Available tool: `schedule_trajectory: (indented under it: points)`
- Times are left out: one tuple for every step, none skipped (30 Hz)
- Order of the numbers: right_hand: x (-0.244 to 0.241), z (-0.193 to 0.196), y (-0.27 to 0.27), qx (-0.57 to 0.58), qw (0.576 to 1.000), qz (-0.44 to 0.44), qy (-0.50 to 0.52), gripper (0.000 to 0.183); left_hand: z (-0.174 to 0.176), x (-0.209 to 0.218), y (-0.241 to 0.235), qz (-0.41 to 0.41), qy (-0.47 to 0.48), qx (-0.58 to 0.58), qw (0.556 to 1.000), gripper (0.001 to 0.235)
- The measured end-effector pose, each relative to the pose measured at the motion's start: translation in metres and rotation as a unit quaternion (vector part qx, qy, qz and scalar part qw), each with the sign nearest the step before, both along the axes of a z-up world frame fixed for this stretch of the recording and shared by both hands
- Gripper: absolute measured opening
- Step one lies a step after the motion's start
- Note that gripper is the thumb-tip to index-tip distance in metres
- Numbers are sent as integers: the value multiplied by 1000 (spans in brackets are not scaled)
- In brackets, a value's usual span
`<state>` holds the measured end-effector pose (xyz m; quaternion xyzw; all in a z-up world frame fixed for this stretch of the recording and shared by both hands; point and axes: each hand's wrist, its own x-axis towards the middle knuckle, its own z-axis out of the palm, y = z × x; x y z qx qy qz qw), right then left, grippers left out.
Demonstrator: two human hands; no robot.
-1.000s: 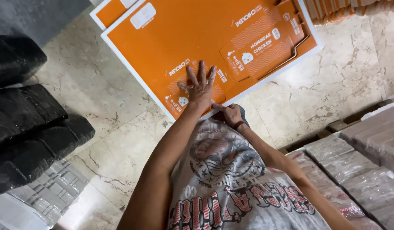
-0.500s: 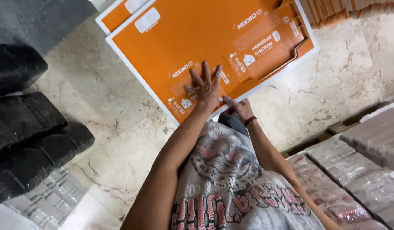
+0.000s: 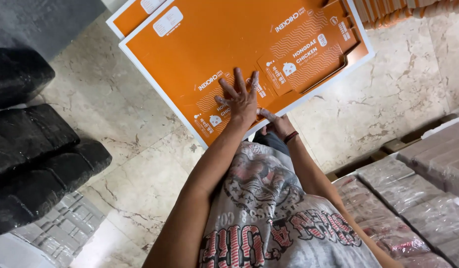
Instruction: Manually removing waste material from die-cut orange cardboard sheets and stacking the finished pieces.
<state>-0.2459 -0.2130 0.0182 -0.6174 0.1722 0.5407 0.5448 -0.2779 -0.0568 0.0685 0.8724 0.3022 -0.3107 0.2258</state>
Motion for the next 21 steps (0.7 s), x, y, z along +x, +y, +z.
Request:
schedule_trajectory:
  points:
    - [-1,2,-8,0,1000,-3,0,61,-1,-1,-4,-3,0,0,1000,111]
    - [-1,2,-13,6,999,31,-41,52,-1,-1,-5,7,-2,4,1000,108]
    - [0,3,-18,13,995,64,-81,44,-2,-1,-6,18,-4,7,1000,105]
    - [6,19,-5,9,995,63,-80,44,13,5,0,16,-2,4,1000,105]
    - [10,34,7,10,991,90,-102,46,28,9,4,24,-6,32,999,95]
    - [13,49,15,11,985,116,-130,48,42,12,4,31,-16,60,998,85]
    - [4,36,-1,7,985,113,-133,48,37,3,-6,28,-20,57,998,85]
    - [4,22,-4,22,986,112,-120,44,32,2,-4,29,-14,44,998,88]
    - [4,7,-7,37,988,110,-106,42,27,0,-2,30,-9,32,999,90]
    - [2,24,-9,31,988,109,-101,42,24,-5,-7,28,-5,26,999,90]
    - [0,42,-12,-11,987,124,-102,59,21,-11,-13,15,12,29,999,95]
    - [16,54,3,-39,983,139,-118,77,16,-1,-3,4,14,47,999,100]
    - [29,36,1,-32,982,137,-128,77,11,7,6,5,4,55,998,100]
    - [32,21,-9,-7,994,46,-101,67,9,4,8,4,-7,34,999,97]
    - [34,5,-18,17,996,-46,-73,64,6,1,9,4,-19,12,1000,95]
    - [39,10,-17,20,996,-45,-77,64,17,11,17,5,-23,15,1000,95]
    - [44,14,-15,29,996,-51,-67,59,27,20,25,9,-46,34,998,105]
    - [45,20,-18,35,997,-53,-53,55,38,24,29,18,-64,50,997,116]
    - [44,23,-19,33,997,-48,-53,55,32,28,24,23,-63,49,997,116]
    - [47,24,-13,23,998,-16,-53,61,27,36,26,-6,-44,36,998,122]
    - [51,25,-7,13,998,16,-53,68,21,44,29,-35,-25,22,999,130]
